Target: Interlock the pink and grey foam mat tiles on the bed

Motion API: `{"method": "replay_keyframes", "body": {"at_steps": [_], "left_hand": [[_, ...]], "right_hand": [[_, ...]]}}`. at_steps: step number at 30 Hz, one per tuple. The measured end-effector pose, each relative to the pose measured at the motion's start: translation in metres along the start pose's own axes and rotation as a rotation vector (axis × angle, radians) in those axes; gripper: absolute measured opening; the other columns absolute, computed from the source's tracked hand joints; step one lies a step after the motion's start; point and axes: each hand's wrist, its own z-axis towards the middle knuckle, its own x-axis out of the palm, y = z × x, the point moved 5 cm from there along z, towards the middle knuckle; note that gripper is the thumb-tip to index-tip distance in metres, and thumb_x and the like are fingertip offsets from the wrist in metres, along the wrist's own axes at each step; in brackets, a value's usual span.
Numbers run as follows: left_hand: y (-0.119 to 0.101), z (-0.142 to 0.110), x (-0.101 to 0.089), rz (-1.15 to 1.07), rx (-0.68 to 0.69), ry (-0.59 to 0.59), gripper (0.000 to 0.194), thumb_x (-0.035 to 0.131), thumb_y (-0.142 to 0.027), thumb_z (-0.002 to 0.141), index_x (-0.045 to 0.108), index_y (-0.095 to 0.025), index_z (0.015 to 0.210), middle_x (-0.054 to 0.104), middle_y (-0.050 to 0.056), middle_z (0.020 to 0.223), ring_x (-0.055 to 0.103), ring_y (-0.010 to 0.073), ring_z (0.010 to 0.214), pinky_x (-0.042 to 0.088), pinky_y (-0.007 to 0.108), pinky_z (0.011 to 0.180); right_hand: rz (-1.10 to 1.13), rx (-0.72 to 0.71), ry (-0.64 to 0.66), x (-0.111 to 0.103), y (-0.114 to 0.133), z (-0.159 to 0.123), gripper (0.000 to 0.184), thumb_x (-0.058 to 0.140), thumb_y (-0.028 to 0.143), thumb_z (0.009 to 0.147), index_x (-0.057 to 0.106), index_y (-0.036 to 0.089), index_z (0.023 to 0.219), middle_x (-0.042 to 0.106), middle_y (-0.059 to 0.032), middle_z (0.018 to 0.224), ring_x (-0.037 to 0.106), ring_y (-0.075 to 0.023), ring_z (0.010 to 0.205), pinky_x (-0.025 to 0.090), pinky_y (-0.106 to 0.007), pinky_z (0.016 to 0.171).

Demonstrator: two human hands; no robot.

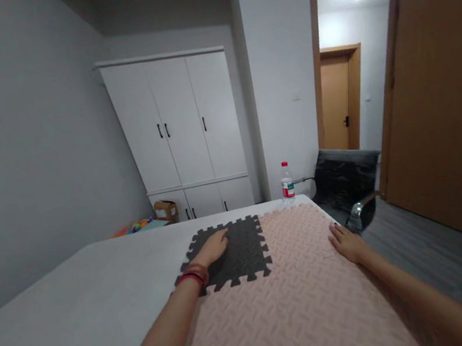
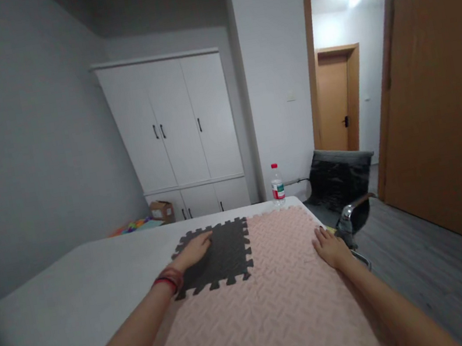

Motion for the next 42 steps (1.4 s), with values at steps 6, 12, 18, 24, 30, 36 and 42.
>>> {"method": "replay_keyframes", "body": {"at_steps": [6,12,18,24,30,36,42], "left_hand": [[-0.085,0.051,0.082,0.07,0.113,0.052,0.039,0.053,-0.035,0.087,0.049,-0.019,0.122,0.047,0.009,0.13,0.049,0.0249,0.114,0.041,0.05,0.095],[-0.083,0.062,0.103,0.153,0.16,0.109,0.039,0.053,-0.036,0.087,0.049,-0.019,0.121,0.049,0.009,0.128,0.05,0.0244,0.112,0.042,0.049,0.093],[-0.08,0.082,0.102,0.212,0.184,0.057,0.041,0.052,-0.036,0.087,0.047,-0.019,0.123,0.044,0.009,0.133,0.044,0.0265,0.119,0.036,0.053,0.098],[-0.072,0.116,0.134,0.215,0.132,0.083,0.048,0.051,-0.04,0.087,0.042,-0.02,0.129,0.036,0.01,0.14,0.036,0.0291,0.126,0.028,0.056,0.103],[-0.063,0.134,0.14,0.202,0.123,0.145,0.055,0.044,-0.049,0.088,0.036,-0.02,0.134,0.031,0.01,0.145,0.03,0.029,0.131,0.022,0.056,0.106],[-0.093,0.116,0.114,0.268,0.103,0.119,0.05,0.048,-0.046,0.087,0.043,-0.019,0.128,0.039,0.01,0.138,0.035,0.0293,0.127,0.024,0.057,0.104],[-0.147,0.066,0.062,0.225,0.261,0.129,0.043,0.05,-0.04,0.088,0.046,-0.023,0.126,0.038,0.009,0.139,0.039,0.0267,0.123,0.029,0.054,0.103]], "right_hand": [[0.064,-0.01,-0.046,-0.002,0.0,0.002,0.062,0.018,0.047,0.09,0.029,0.013,0.141,0.029,-0.0107,0.146,0.025,-0.0226,0.134,0.029,-0.039,0.103],[0.092,0.001,-0.037,-0.002,0.001,0.004,0.062,0.019,0.045,0.089,0.03,0.011,0.14,0.028,-0.0119,0.146,0.025,-0.0232,0.134,0.029,-0.041,0.104],[0.086,0.006,-0.035,-0.006,0.003,0.003,0.062,0.02,0.045,0.089,0.029,0.012,0.14,0.028,-0.0121,0.146,0.025,-0.0238,0.134,0.03,-0.042,0.103],[0.103,0.016,-0.068,-0.013,0.007,0.001,0.061,0.019,0.046,0.09,0.033,0.012,0.139,0.031,-0.0112,0.145,0.029,-0.0232,0.132,0.03,-0.04,0.104],[0.123,0.024,-0.073,-0.013,0.006,0.002,0.063,0.021,0.049,0.089,0.034,0.014,0.139,0.032,-0.0101,0.145,0.029,-0.0234,0.132,0.027,-0.039,0.105],[0.177,0.03,-0.079,-0.018,0.006,0.001,0.06,0.026,0.047,0.088,0.035,0.014,0.138,0.033,-0.0102,0.144,0.033,-0.0211,0.13,0.029,-0.036,0.104],[0.132,0.05,-0.066,-0.025,0.01,-0.007,0.057,0.027,0.042,0.088,0.037,0.013,0.137,0.035,-0.0114,0.143,0.033,-0.0198,0.13,0.031,-0.034,0.102]]}}
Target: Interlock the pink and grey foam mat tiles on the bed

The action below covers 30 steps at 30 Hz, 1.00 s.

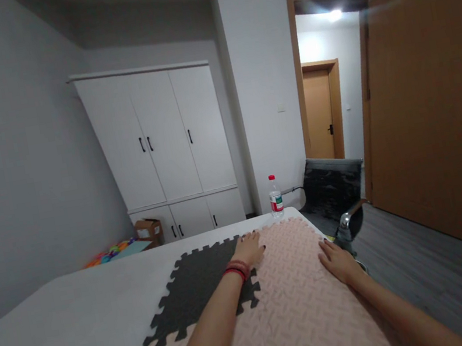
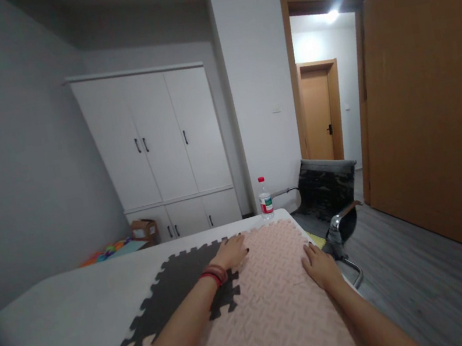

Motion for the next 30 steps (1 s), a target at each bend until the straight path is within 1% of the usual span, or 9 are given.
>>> {"method": "replay_keyframes", "body": {"at_steps": [3,7,10,14,17,20,24,27,30], "left_hand": [[-0.017,-0.048,-0.007,-0.025,0.084,0.001,0.056,0.042,-0.048,0.089,0.032,-0.022,0.138,0.028,0.009,0.148,0.026,0.025,0.133,0.016,0.048,0.11],[-0.02,-0.107,0.02,-0.03,0.037,0.064,0.065,0.023,-0.052,0.09,0.025,-0.012,0.142,0.025,0.011,0.149,0.018,0.0226,0.137,0.016,0.041,0.111],[-0.016,-0.123,0.04,-0.026,-0.026,0.069,0.067,0.016,-0.051,0.089,0.024,-0.01,0.142,0.021,0.01,0.15,0.015,0.0232,0.138,0.016,0.044,0.111],[-0.014,-0.121,0.045,-0.022,-0.041,0.057,0.068,0.014,-0.051,0.088,0.024,-0.012,0.142,0.02,0.008,0.15,0.014,0.0213,0.138,0.014,0.043,0.112],[-0.02,-0.12,0.038,-0.011,-0.062,0.061,0.067,0.014,-0.051,0.088,0.026,-0.012,0.142,0.022,0.008,0.15,0.015,0.022,0.138,0.016,0.045,0.111],[-0.032,-0.124,0.022,0.017,-0.126,0.063,0.066,0.017,-0.049,0.088,0.029,-0.012,0.14,0.027,0.014,0.147,0.02,0.029,0.136,0.013,0.056,0.108],[-0.057,-0.141,-0.01,0.019,-0.133,0.052,0.068,0.039,-0.048,0.082,0.033,-0.012,0.138,0.032,0.02,0.144,0.025,0.0359,0.133,0.004,0.061,0.107],[-0.07,-0.183,-0.03,-0.058,-0.039,0.066,0.054,0.037,-0.045,0.085,0.041,-0.022,0.133,0.039,0.012,0.141,0.028,0.0295,0.133,0.013,0.055,0.109],[-0.072,-0.254,-0.038,-0.137,0.033,0.097,0.045,0.036,-0.042,0.087,0.05,-0.024,0.126,0.045,0.009,0.138,0.032,0.0241,0.131,0.024,0.046,0.109]], "right_hand": [[-0.014,-0.001,-0.013,-0.001,0.001,-0.004,0.055,0.026,0.039,0.089,0.038,0.013,0.136,0.036,-0.0116,0.142,0.034,-0.0196,0.129,0.031,-0.034,0.101],[-0.024,0.009,-0.023,0.002,0.0,-0.005,0.054,0.027,0.038,0.089,0.039,0.014,0.135,0.037,-0.012,0.141,0.038,-0.02,0.127,0.034,-0.035,0.099],[-0.021,0.009,-0.039,0.001,-0.001,-0.004,0.053,0.027,0.039,0.089,0.041,0.015,0.134,0.039,-0.0122,0.14,0.039,-0.0203,0.126,0.034,-0.034,0.098],[-0.044,0.013,-0.047,-0.003,0.002,-0.003,0.049,0.029,0.037,0.089,0.044,0.017,0.131,0.043,-0.0124,0.137,0.044,-0.0211,0.121,0.035,-0.035,0.096],[-0.074,0.018,-0.07,-0.011,0.011,-0.009,0.047,0.025,0.033,0.09,0.046,0.015,0.129,0.045,-0.016,0.134,0.042,-0.0259,0.122,0.027,-0.045,0.1],[-0.084,0.031,-0.073,-0.021,0.03,-0.024,0.048,0.024,0.033,0.091,0.047,0.012,0.127,0.043,-0.0202,0.134,0.037,-0.03,0.125,0.018,-0.054,0.101],[-0.071,0.0,-0.012,-0.037,0.058,-0.059,0.053,0.027,0.045,0.089,0.044,0.015,0.13,0.041,-0.018,0.137,0.034,-0.0297,0.128,0.021,-0.057,0.1],[0.028,-0.08,0.019,-0.054,0.061,-0.102,0.054,0.024,0.047,0.088,0.043,0.023,0.132,0.037,-0.0085,0.142,0.028,-0.0237,0.133,0.017,-0.054,0.106],[0.301,-0.054,0.005,-0.073,0.034,-0.159,0.064,0.027,0.055,0.081,0.045,0.02,0.131,0.041,-0.0077,0.139,0.033,-0.0225,0.13,0.022,-0.046,0.109]]}}
